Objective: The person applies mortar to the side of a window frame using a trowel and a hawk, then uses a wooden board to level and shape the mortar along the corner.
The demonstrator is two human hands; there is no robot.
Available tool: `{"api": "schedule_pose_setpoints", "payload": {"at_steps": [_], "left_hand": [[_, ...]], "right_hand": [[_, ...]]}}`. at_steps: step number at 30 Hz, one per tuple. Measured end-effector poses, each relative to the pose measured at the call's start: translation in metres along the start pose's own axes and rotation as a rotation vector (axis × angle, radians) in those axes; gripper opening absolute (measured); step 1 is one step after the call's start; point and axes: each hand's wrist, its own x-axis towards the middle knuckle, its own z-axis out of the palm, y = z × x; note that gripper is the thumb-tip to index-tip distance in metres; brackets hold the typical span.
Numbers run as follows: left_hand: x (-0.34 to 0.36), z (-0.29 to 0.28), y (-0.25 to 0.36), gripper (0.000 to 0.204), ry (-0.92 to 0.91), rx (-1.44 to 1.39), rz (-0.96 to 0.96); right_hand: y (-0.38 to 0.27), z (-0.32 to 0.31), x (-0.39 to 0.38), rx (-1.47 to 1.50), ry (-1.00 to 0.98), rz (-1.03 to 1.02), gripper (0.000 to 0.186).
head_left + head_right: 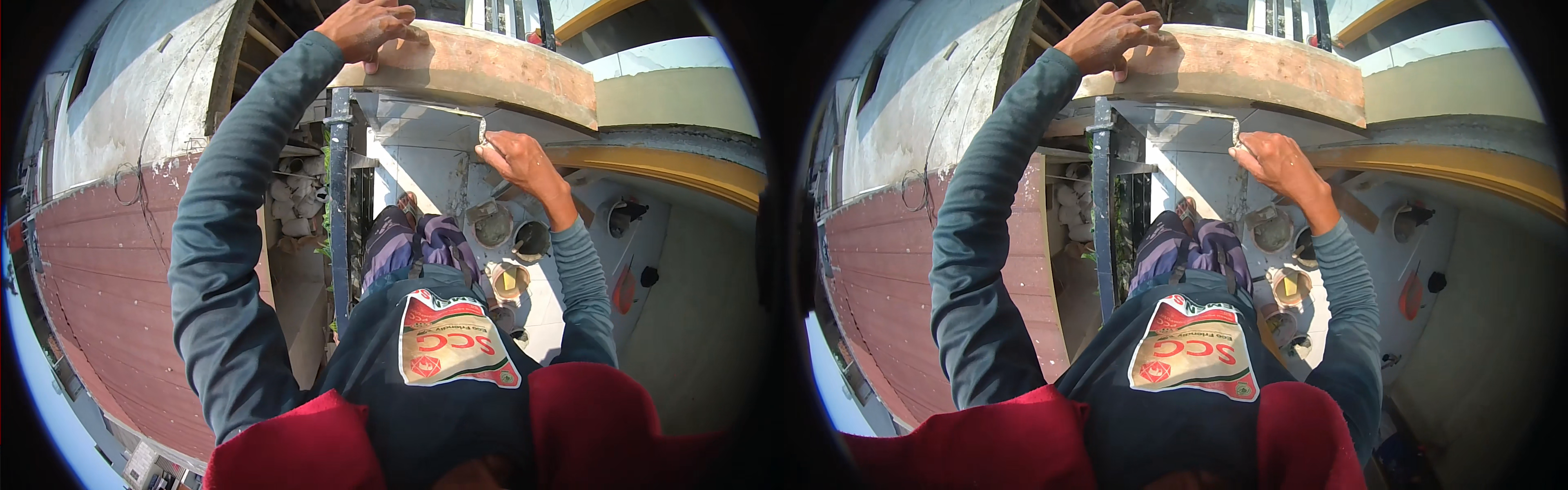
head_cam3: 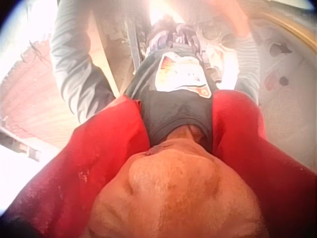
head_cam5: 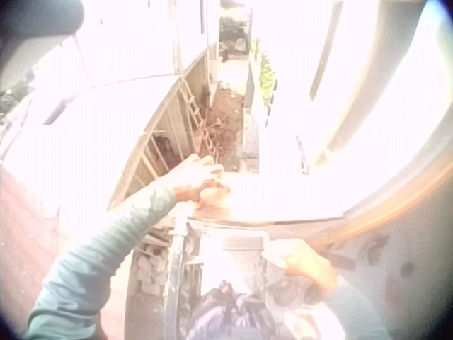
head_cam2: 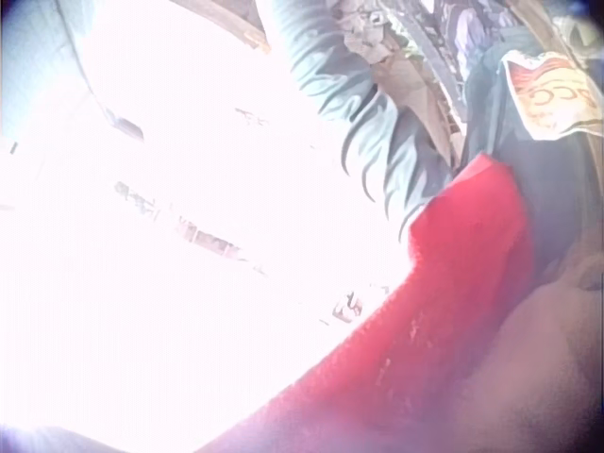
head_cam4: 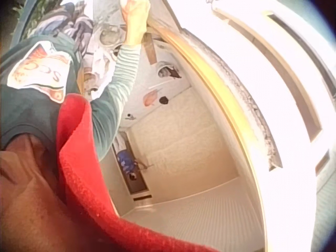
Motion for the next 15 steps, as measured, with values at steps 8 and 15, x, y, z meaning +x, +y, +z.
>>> {"api": "schedule_pose_setpoints", "payload": {"at_steps": [8,15], "left_hand": [[-0.007,0.035,-0.003,0.084,0.153,0.05,-0.083],[0.03,0.008,0.036,0.08,0.181,0.075,0.011]], "right_hand": [[-0.006,-0.025,-0.028,0.197,0.206,-0.027,0.027],[0.02,0.012,-0.058,0.192,0.121,0.098,0.036]]}}
